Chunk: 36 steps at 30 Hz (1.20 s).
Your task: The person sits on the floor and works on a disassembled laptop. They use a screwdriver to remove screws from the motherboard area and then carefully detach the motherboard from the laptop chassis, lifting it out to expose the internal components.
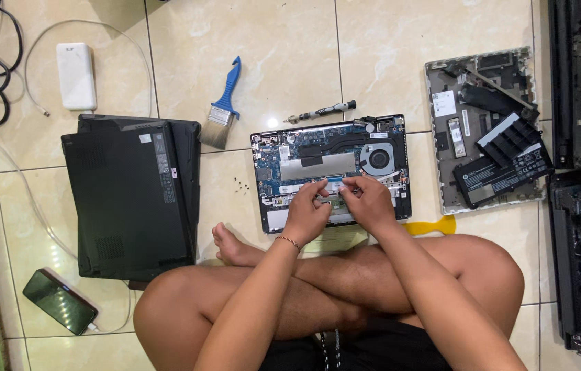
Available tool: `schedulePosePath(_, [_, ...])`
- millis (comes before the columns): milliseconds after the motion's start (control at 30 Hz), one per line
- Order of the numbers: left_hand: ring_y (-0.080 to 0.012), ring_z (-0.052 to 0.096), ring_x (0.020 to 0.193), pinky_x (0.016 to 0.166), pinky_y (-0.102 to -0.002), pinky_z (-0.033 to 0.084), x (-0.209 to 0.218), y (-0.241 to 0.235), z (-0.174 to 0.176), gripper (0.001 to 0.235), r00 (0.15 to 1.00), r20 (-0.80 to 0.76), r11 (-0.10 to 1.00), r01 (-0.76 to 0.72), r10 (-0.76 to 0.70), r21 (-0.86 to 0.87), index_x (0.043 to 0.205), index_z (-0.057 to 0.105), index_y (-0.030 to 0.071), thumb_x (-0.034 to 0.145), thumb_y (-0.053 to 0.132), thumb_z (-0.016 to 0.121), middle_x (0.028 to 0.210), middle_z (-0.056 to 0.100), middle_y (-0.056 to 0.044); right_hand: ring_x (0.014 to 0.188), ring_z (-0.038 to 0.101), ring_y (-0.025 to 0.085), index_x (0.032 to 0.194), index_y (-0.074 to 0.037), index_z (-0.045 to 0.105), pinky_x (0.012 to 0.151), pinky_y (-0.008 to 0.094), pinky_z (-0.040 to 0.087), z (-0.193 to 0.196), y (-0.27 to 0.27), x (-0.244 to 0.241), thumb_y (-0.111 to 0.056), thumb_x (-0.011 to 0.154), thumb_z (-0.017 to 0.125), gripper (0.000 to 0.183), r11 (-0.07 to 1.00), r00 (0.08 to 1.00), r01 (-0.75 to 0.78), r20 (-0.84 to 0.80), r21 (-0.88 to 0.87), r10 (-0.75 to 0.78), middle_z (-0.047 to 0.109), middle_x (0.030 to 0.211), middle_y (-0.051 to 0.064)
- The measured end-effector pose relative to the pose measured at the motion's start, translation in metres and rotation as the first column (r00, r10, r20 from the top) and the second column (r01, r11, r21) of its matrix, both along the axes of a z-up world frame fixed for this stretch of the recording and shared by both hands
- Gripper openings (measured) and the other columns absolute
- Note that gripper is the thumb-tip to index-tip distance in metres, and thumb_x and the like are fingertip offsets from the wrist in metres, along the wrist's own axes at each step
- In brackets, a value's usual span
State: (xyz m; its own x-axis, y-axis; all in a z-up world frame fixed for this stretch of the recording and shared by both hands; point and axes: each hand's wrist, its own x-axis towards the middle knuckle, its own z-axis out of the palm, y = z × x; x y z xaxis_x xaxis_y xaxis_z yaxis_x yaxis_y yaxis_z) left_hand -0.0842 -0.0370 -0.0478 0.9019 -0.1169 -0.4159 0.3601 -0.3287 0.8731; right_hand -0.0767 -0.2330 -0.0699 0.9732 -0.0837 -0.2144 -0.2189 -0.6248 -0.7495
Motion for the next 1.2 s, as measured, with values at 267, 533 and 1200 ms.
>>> schedulePosePath(267, [-0.0228,0.071,0.076,0.077,-0.037,0.059,0.003,0.003,-0.005,0.049,0.995,0.091,0.999,-0.038,0.034,0.035,0.122,0.082,0.01,0.077,0.008,0.066,0.093,0.076,-0.006,0.076,0.077,0.026,0.107,-0.023,0.088,0.075,0.037,0.06,0.003,-0.002,0.001,-0.024,0.087,0.085,0.02,1.0,1.0,-0.01,-0.013,-0.001,0.01,0.079,0.084,0.005])
schedulePosePath(533, [-0.0307,0.073,0.091,0.086,-0.044,0.059,0.01,0.0,-0.002,0.038,1.0,0.02,0.991,0.01,-0.012,0.132,0.115,0.083,0.015,0.081,0.014,0.066,0.093,0.074,-0.005,0.081,0.077,0.026,0.104,-0.017,0.086,0.078,0.04,0.061,0.011,0.001,0.005,-0.027,0.093,0.08,0.016,0.987,0.996,-0.08,-0.06,-0.137,0.072,0.077,0.083,0.003])
schedulePosePath(1200, [-0.0374,0.061,0.129,0.102,-0.049,0.055,0.058,0.059,0.051,0.073,0.906,0.015,0.614,0.274,-0.422,0.74,0.142,0.065,0.022,0.076,0.01,0.094,0.126,0.059,-0.012,0.079,0.075,0.027,0.095,-0.011,0.077,0.075,0.04,0.063,0.067,0.021,0.011,-0.023,0.102,0.07,0.016,0.91,0.954,-0.295,-0.04,-0.291,0.296,0.07,0.083,0.009])
